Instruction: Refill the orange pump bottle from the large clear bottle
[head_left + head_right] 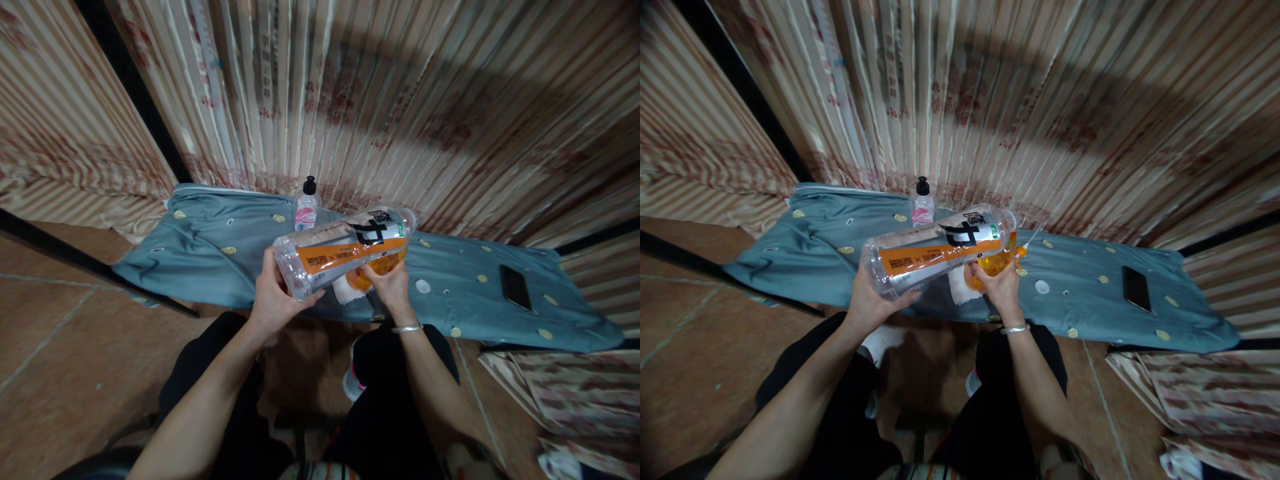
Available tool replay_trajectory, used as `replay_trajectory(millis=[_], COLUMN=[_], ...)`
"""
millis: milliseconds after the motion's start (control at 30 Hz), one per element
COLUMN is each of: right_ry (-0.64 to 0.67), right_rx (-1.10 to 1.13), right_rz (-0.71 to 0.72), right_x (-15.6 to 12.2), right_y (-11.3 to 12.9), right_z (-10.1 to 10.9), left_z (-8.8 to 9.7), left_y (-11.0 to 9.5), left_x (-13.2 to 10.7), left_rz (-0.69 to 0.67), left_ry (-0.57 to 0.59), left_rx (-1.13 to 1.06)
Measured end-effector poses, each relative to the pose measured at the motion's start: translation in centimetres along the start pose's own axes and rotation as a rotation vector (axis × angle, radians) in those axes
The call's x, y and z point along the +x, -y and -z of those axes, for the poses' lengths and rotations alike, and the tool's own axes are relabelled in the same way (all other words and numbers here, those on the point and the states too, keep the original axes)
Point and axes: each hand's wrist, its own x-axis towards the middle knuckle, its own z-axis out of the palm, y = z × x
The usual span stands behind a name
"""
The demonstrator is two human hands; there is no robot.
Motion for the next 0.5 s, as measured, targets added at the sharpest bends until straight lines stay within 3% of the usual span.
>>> replay_trajectory(millis=[500], right_ry=[0.026], right_rx=[0.031], right_rz=[-0.022], right_x=[-0.08], right_y=[0.46], right_z=[0.25], left_z=[0.36], left_y=[0.37], left_x=[-0.21], left_rz=[-0.009], left_ry=[0.024], left_rx=[0.101])
